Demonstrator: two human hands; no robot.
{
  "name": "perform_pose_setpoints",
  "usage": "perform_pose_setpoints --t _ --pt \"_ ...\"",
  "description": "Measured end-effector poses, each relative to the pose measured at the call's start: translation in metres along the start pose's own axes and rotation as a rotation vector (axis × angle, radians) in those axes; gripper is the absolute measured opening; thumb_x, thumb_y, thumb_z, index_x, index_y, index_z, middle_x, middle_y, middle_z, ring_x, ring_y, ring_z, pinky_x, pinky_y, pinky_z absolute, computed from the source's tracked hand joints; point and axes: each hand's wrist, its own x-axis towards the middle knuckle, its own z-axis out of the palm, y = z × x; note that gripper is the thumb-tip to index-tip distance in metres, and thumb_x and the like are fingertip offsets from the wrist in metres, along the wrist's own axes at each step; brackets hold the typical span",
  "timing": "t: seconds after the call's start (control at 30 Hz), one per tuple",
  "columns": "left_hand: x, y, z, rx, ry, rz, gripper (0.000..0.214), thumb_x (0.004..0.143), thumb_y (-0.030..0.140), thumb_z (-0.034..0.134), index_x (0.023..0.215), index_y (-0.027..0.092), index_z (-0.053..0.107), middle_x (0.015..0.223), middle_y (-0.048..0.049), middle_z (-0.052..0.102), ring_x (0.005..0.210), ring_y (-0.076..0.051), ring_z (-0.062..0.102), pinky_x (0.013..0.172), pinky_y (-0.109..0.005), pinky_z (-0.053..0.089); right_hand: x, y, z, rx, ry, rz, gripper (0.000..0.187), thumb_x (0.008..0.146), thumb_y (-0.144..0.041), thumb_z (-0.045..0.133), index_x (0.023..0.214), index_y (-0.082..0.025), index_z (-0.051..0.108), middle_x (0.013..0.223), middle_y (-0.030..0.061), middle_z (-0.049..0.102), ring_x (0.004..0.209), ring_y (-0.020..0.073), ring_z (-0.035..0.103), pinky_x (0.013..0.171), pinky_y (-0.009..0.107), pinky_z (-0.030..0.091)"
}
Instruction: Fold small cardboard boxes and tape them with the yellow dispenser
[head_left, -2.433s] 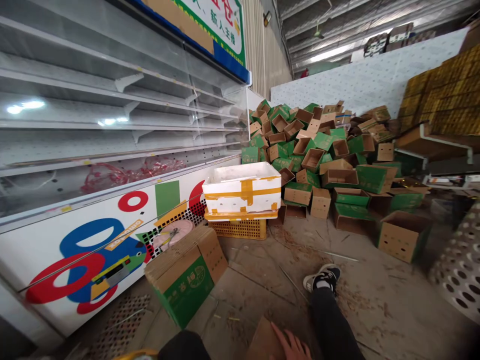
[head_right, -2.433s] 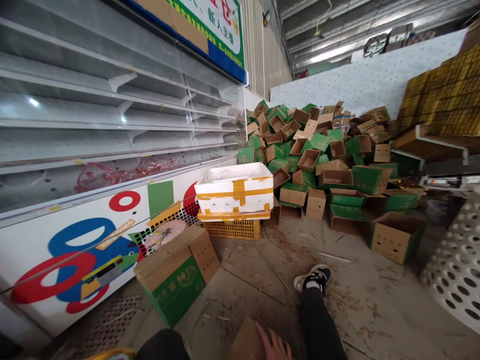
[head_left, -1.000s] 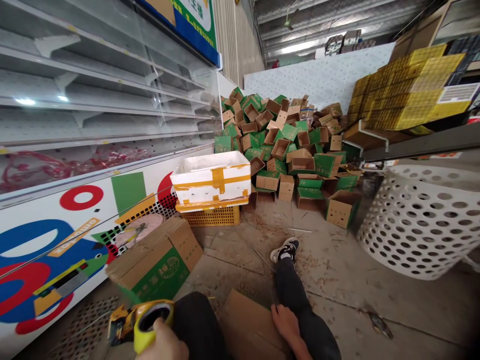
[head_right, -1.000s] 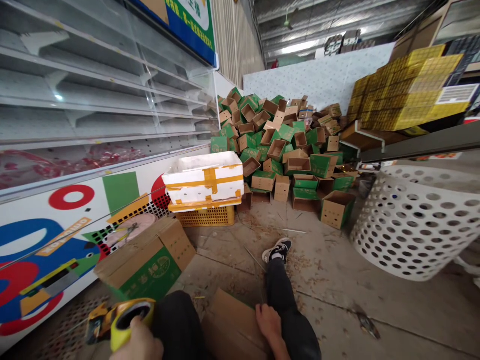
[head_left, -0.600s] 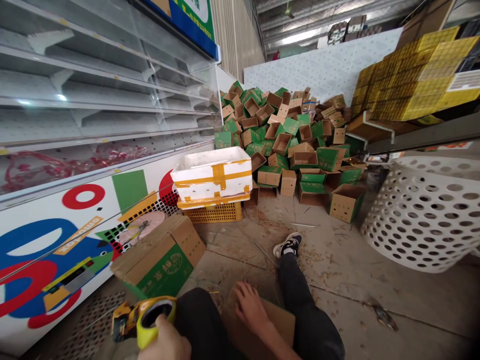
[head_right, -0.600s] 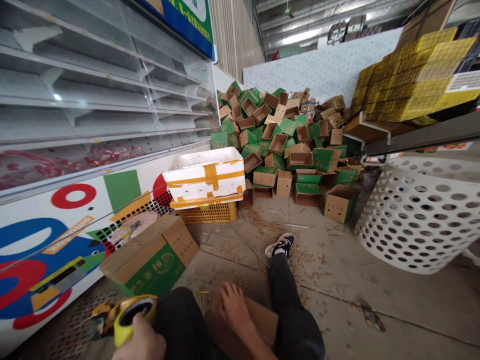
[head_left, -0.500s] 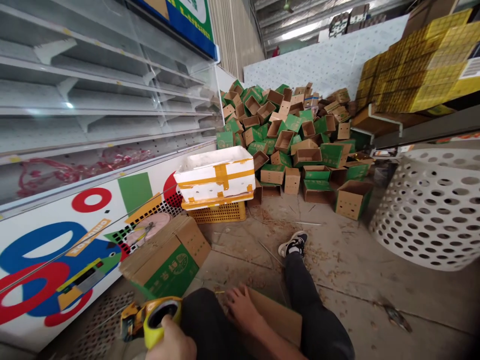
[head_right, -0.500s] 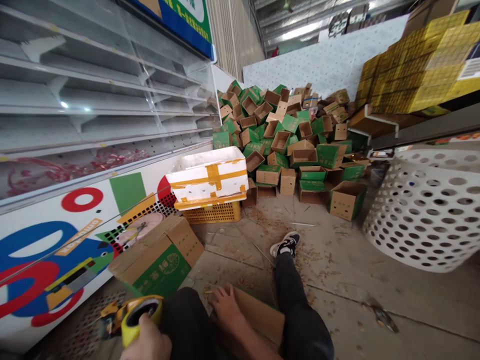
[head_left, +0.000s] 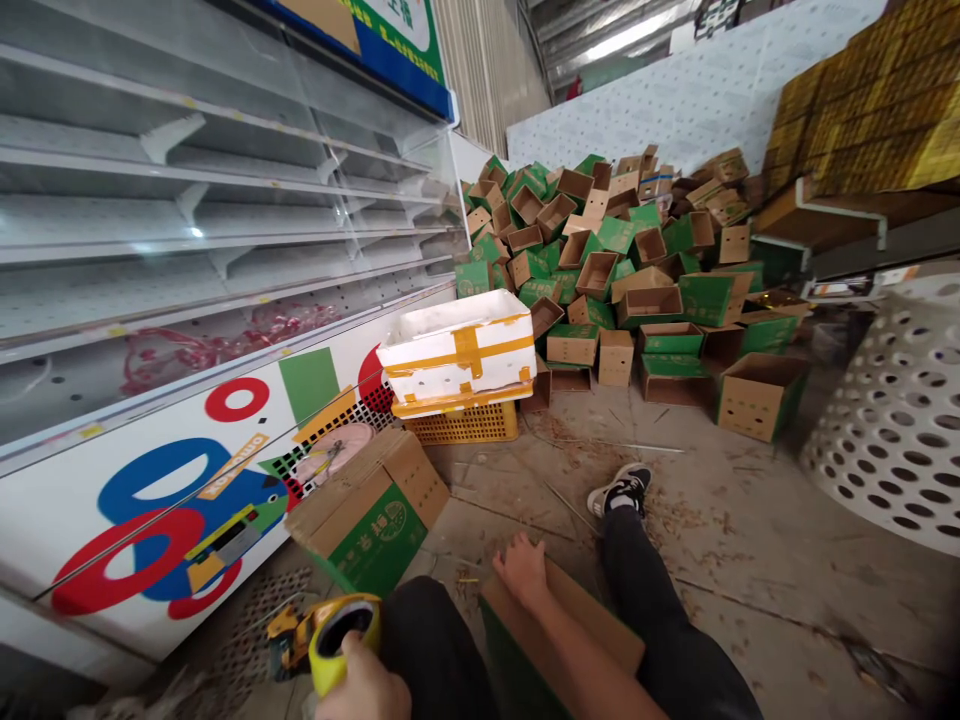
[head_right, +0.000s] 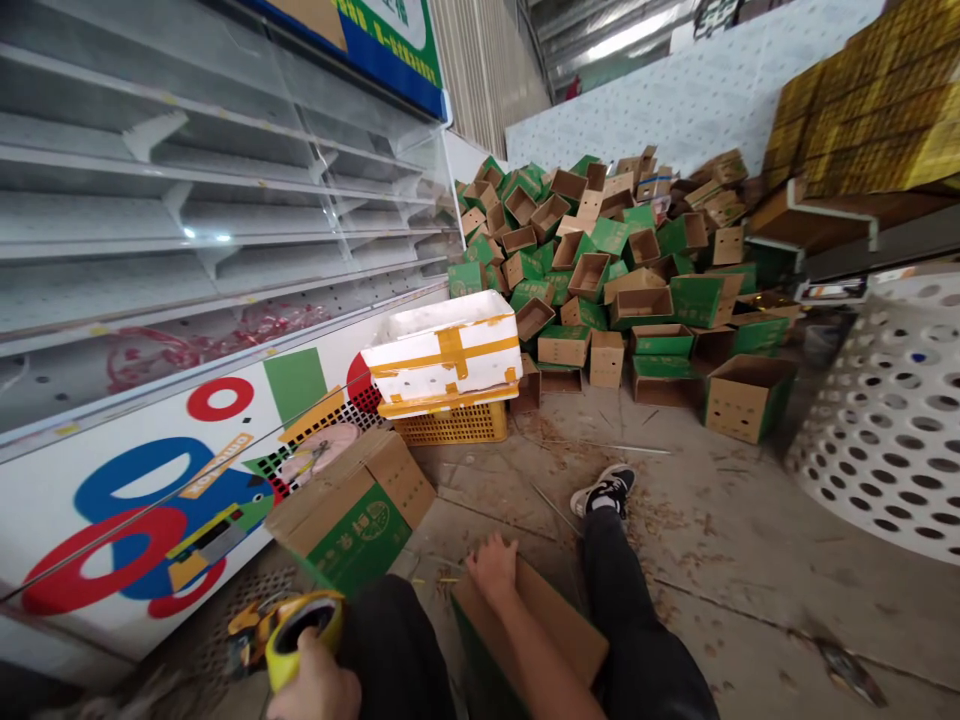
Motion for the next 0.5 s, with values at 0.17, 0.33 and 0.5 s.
perform_pose_setpoints --t 0.17,0.33,0.5 --pt "0.003 0.005 0.001 -0.155 0.096 -0.165 0.06 0.072 0.067 0.075 0.099 0.032 0.034 0.119 -0.0187 0.071 0.129 -0.047 0.069 0.081 -0.048 0.068 0.019 0.018 -0.005 -0.01 0.028 0.152 0.048 0.112 -0.039 0.044 0.119 -0.011 0.082 0.132 0.0244 0.066 0.113 0.0422 0.064 0.092 0.051 0.046" --pt "0.006 0.008 0.0 -0.174 0.115 -0.166 0.06 0.074 0.066 0.073 0.092 0.033 0.026 0.112 -0.016 0.071 0.131 -0.046 0.068 0.084 -0.047 0.068 0.032 0.026 -0.011 0.018 0.006 0.244 0.048 0.113 -0.042 0.045 0.119 -0.012 0.083 0.126 0.0223 0.069 0.115 0.0436 0.065 0.094 0.053 0.046" --pt "0.009 0.008 0.0 -0.254 0.151 -0.179 0.053 0.073 0.057 0.075 0.087 0.032 0.03 0.101 -0.0102 0.072 0.123 -0.041 0.073 0.071 -0.037 0.068 0.046 0.046 -0.03 0.102 -0.088 0.402 0.053 0.115 -0.042 0.038 0.127 -0.013 0.08 0.13 0.0254 0.066 0.12 0.0483 0.064 0.087 0.064 0.053"
